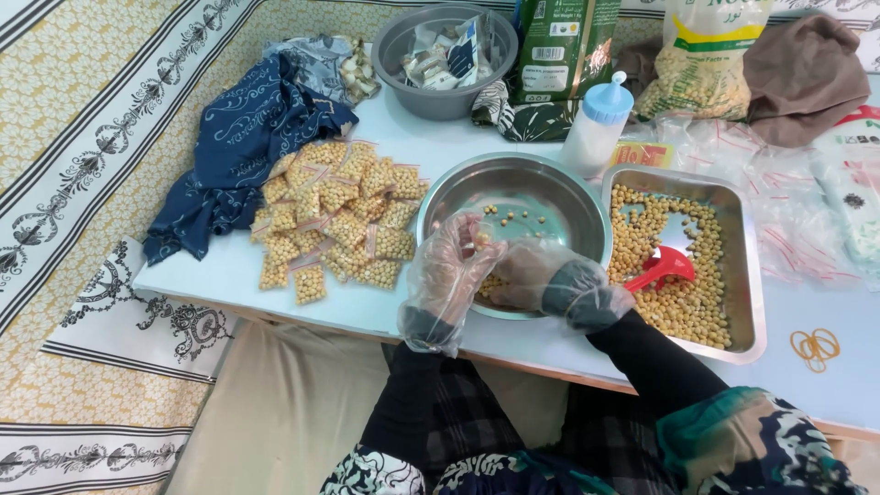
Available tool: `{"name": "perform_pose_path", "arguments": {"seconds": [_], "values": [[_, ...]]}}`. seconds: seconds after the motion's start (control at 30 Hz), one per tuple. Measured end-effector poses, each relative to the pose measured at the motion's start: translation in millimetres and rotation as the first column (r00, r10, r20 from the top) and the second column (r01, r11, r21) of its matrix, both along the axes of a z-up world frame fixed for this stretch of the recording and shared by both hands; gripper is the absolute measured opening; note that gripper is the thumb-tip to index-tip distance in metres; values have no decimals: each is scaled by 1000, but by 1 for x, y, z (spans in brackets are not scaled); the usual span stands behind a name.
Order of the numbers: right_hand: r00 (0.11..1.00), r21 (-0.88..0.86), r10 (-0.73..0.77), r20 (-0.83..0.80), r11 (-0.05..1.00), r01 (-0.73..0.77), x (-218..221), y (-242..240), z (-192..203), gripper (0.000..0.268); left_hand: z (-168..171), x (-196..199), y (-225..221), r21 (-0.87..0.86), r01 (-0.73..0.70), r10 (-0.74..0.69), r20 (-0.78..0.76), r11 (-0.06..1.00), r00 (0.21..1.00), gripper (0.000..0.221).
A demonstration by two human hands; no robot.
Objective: The person is manually portioning nuts from a large bowl into individual small plastic bags for packaging.
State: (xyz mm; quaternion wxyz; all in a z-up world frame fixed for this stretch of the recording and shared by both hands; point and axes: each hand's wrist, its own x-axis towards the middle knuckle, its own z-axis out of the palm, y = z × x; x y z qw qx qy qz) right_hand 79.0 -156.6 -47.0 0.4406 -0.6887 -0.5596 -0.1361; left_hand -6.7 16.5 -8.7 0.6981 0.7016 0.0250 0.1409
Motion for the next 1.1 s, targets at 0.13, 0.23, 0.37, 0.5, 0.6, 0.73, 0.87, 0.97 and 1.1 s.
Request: {"name": "perform_pose_path", "arguments": {"seconds": [0.13,0.23,0.37,0.5,0.6,0.73,0.87,0.97,1.1], "values": [[867,-850,-407,286,310,426,-6,0,-22,36,16,-10,2,66,58,-53,-79,996,996,51],[842,-875,-391,372,155,458,3,4,-17,34,12,-7,2,141,60,-52,-61,988,997,53],[846,-950,-530,64,227,214,20,-12,16,31,22,-15,1,332,29,-23,-20,943,1000,53],[743,-887,-662,-101,397,234,8,-19,86,25,28,-13,-4,213,146,-123,-117,966,985,43],[731,-792,-640,-238,564,236,-2,-18,123,32,37,-18,-19,482,42,-12,-64,875,998,41],[822,-665,-481,-304,726,178,-10,-14,135,29,70,-30,-38,606,-74,65,36,792,997,30],[798,-632,-486,-355,754,178,-20,-5,145,25,-4,-2,-19,626,-55,13,72,778,997,60],[760,-670,-559,-330,706,228,-7,-14,135,25,-34,13,-18,689,-68,89,6,721,996,55],[793,-884,-595,-132,432,178,2,-14,138,32,31,-10,-23,559,30,10,-68,829,998,54]]}}
